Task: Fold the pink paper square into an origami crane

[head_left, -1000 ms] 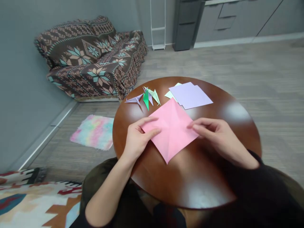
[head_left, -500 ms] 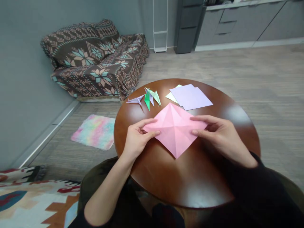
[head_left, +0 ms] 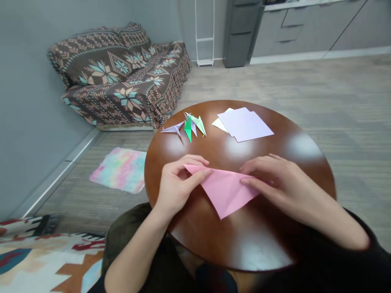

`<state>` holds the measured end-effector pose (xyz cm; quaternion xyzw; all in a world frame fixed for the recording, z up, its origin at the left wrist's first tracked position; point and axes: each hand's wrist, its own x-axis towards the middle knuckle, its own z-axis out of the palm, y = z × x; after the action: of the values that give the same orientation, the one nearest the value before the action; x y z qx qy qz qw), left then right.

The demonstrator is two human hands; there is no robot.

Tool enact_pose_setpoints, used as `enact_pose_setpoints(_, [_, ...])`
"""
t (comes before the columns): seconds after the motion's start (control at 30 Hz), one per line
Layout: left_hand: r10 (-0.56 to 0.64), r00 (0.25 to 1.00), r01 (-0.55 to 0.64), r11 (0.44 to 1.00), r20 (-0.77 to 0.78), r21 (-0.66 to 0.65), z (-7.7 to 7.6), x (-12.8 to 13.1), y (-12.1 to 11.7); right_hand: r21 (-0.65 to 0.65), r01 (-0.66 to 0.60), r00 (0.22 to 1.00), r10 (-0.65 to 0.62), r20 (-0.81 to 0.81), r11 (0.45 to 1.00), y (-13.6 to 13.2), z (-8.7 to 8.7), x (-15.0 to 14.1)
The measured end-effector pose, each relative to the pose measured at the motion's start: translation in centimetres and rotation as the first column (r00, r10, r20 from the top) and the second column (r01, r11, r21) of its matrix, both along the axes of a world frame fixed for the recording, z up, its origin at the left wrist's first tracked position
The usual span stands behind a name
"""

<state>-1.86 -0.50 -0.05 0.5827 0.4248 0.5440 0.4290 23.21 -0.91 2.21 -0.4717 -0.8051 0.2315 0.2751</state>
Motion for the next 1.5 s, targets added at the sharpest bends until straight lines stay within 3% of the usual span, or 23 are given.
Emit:
enact_pose_setpoints(0.13, [-0.082,0.997,0.083,0.994,0.006,-0.072,0.0,1.3,-0.4,-0.103,-0.051,0.994,0.041,-0.100,0.993,-0.7,0.9,-2.4])
enact_pose_setpoints(0.23, [-0.063,0.997,0.067,0.993,0.049,-0.096,-0.5,1.3,-0.3,-0.187,-0.017,0.989,-0.011,-0.147,0.982,-0.9,1.1,-3.3])
enact_pose_setpoints(0.33, [-0.023,0.988,0.044,0.990,0.151,-0.135,-0.9,0.9,-0.3,-0.263,0.003,0.985,-0.048,-0.167,0.965,-0.9,1.0,-3.4])
enact_pose_setpoints(0.43, [-0.089,0.960,0.143,0.971,0.266,-0.191,-1.0,0.7,-0.5,-0.294,-0.006,0.980,-0.053,-0.190,0.956,-0.7,1.0,-3.7])
enact_pose_setpoints(0.53, [-0.140,0.975,0.181,0.952,0.174,-0.248,-1.1,0.9,-0.7,-0.303,-0.013,0.975,-0.055,-0.215,0.953,-0.6,0.9,-4.0])
enact_pose_setpoints(0.6, [-0.078,0.988,0.111,0.960,0.135,-0.258,-1.3,0.9,-0.6,-0.311,-0.017,0.971,-0.059,-0.231,0.950,-0.4,0.8,-4.0])
enact_pose_setpoints(0.73, [0.119,0.950,-0.052,0.971,0.287,-0.231,-1.4,0.5,-0.1,-0.321,-0.036,0.961,-0.056,-0.272,0.947,0.0,0.4,-3.3])
enact_pose_setpoints(0.83, [0.119,0.909,-0.007,0.962,0.400,-0.271,-1.1,0.4,-0.2,-0.310,-0.011,0.972,-0.062,-0.225,0.951,0.5,0.3,-2.6])
enact_pose_setpoints(0.93, [-0.009,0.874,0.216,0.903,0.486,-0.372,-0.9,0.8,-0.5,-0.269,-0.013,0.981,-0.040,-0.191,0.963,0.8,0.0,-2.3])
enact_pose_setpoints(1.0, [-0.002,0.853,0.258,0.872,0.522,-0.417,-1.0,1.2,-0.5,-0.147,0.017,0.993,-0.034,-0.112,0.989,0.7,-0.4,-2.5])
enact_pose_setpoints(1.07, [0.076,0.832,0.218,0.866,0.550,-0.450,-1.3,1.7,-0.3,0.172,0.121,0.993,-0.119,-0.023,0.978,0.1,-0.8,-3.1])
enact_pose_setpoints(1.13, [0.145,0.804,0.188,0.858,0.577,-0.477,-1.4,2.1,-0.1,0.366,0.024,0.992,-0.067,0.106,0.930,-0.6,-1.1,-3.9])
enact_pose_setpoints(1.23, [0.170,0.775,0.209,0.840,0.608,-0.500,-1.4,2.4,-0.1,0.349,-0.216,0.958,0.129,0.255,0.912,-1.6,-1.5,-5.2])
enact_pose_setpoints(1.5, [0.238,0.701,0.219,0.825,0.672,-0.521,-0.9,2.1,-0.2,0.397,-0.232,0.969,0.174,0.176,0.888,-1.4,-2.0,-5.4])
